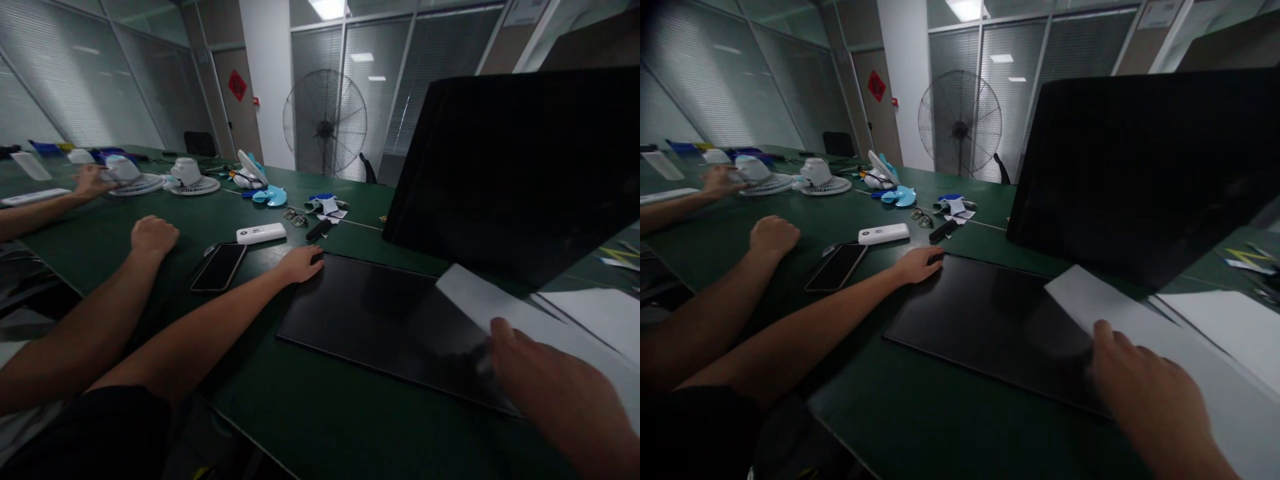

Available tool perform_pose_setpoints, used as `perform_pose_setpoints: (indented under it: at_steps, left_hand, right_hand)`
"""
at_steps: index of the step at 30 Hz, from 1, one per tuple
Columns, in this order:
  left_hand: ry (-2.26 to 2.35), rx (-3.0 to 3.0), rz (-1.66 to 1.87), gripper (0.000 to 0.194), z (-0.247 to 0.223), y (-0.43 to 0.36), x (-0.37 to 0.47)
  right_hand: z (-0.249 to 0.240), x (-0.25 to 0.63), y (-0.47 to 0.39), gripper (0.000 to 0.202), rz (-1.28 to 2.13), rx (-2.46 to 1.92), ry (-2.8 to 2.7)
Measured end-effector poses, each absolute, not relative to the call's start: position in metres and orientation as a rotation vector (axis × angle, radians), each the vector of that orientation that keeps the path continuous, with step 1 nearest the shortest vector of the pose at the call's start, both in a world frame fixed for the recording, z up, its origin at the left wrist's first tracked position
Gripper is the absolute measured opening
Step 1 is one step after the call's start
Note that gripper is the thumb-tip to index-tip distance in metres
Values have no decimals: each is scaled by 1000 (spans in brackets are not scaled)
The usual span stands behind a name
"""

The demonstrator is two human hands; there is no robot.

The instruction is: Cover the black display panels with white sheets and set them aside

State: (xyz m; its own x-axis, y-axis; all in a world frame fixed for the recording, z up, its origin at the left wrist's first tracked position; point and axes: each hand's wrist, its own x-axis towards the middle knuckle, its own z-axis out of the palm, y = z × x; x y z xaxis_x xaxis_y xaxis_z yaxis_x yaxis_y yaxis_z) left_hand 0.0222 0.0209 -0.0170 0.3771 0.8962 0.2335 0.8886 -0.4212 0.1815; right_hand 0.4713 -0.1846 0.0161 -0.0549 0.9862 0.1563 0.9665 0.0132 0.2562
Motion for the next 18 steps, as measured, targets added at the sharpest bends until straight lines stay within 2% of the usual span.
perform_pose_setpoints:
  at_steps: [3, 10, 18]
  left_hand:
    - [1653, 2563, 509, 49, -16, 20, 22]
    - [1669, 2457, 631, 64, -13, 13, 22]
    - [1721, 2431, 633, 66, -10, 8, 26]
  right_hand:
    - [12, 435, -190, 20, 378, 1916, 2240]
    - [-16, 401, -184, 47, 713, 1385, 2938]
    - [6, 332, -167, 46, 115, 1319, 2916]
